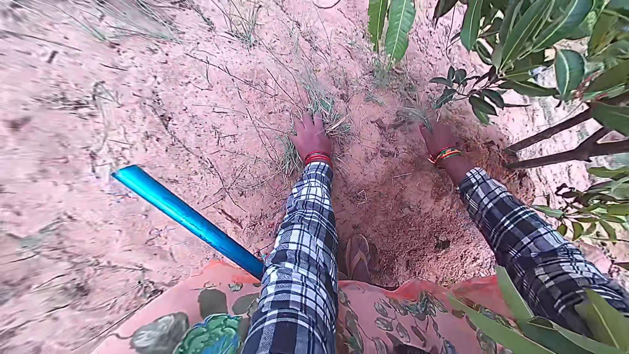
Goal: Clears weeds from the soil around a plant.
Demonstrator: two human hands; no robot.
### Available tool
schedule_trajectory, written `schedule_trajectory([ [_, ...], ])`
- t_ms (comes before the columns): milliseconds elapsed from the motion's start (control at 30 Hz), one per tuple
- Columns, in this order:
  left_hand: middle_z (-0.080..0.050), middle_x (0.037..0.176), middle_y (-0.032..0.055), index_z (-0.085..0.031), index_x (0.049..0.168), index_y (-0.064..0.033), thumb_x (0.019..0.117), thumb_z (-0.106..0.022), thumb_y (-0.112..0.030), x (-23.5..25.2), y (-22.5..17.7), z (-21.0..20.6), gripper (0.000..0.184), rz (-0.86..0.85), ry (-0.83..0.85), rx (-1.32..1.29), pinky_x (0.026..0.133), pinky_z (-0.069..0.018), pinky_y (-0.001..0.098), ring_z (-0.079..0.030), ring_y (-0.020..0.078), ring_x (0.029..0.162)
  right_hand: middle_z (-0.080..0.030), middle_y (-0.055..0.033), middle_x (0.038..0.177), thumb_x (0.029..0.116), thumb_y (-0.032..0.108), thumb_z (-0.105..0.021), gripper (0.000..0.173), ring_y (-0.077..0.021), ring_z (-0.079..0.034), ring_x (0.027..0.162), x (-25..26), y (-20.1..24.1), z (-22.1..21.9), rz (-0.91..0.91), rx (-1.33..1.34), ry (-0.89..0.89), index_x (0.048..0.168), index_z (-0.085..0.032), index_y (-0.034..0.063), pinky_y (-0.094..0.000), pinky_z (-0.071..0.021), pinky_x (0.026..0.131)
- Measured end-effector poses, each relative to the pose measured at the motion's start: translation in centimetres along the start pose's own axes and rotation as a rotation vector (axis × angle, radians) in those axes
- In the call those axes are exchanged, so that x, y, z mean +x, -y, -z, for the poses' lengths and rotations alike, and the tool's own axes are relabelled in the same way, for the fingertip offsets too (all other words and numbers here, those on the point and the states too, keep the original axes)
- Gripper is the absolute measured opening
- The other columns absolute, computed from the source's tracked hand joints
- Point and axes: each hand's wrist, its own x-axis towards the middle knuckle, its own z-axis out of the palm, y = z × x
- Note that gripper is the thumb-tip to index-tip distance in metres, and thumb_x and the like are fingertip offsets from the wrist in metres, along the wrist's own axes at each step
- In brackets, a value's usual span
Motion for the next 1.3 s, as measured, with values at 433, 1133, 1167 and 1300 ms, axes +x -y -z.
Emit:
schedule_trajectory([
  [433, -0.053, 0.148, 0.0245, -0.042, 0.154, -0.0061, 0.0891, -0.075, -0.015, -6.0, 0.3, 17.6, 0.073, 0.0, 0.079, -0.285, 0.106, -0.0483, 0.0616, -0.057, 0.0414, 0.132, -0.066, -0.0364, 0.11, 0.1033, 0.018, -0.057, 0.031, -0.0539, -0.063, 0.108, -17.0, -2.1, 3.0, -0.009, 0.301, -0.115, 0.117, -0.066, -0.0087, -0.0722, -0.0443, 0.092],
  [1133, -0.064, 0.125, 0.0294, -0.053, 0.14, 0.0032, 0.0929, -0.072, -0.015, -21.8, -3.9, 18.1, 0.054, 0.008, 0.336, -0.679, 0.097, -0.0507, 0.0591, -0.063, 0.0428, 0.115, -0.051, -0.0168, 0.151, 0.1114, 0.023, -0.045, 0.045, -0.0197, -0.05, 0.137, -26.3, 8.6, -3.0, -0.209, 1.56, 0.144, 0.149, -0.045, -0.0023, -0.0384, -0.0411, 0.114],
  [1167, -0.065, 0.123, 0.0287, -0.055, 0.138, 0.0045, 0.0947, -0.072, -0.015, -21.8, -4.2, 18.5, 0.05, -0.033, 0.382, -0.651, 0.098, -0.0506, 0.0571, -0.064, 0.0411, 0.114, -0.049, -0.0132, 0.152, 0.1126, 0.024, -0.04, 0.046, -0.0153, -0.049, 0.136, -26.2, 9.1, -3.2, -0.18, 1.679, 0.171, 0.152, -0.04, 0.0006, -0.0344, -0.0425, 0.112],
  [1300, -0.062, 0.131, 0.0288, -0.054, 0.138, 0.0066, 0.093, -0.078, -0.034, -20.2, -3.8, 16.7, 0.065, -0.219, 0.553, -0.571, 0.107, -0.0461, 0.0544, -0.06, 0.0382, 0.123, -0.042, -0.012, 0.157, 0.1153, 0.025, -0.023, 0.049, -0.0137, -0.047, 0.137, -26.3, 9.9, -3.2, -0.046, 1.909, 0.213, 0.159, -0.028, 0.0041, -0.0337, -0.0434, 0.11],
])
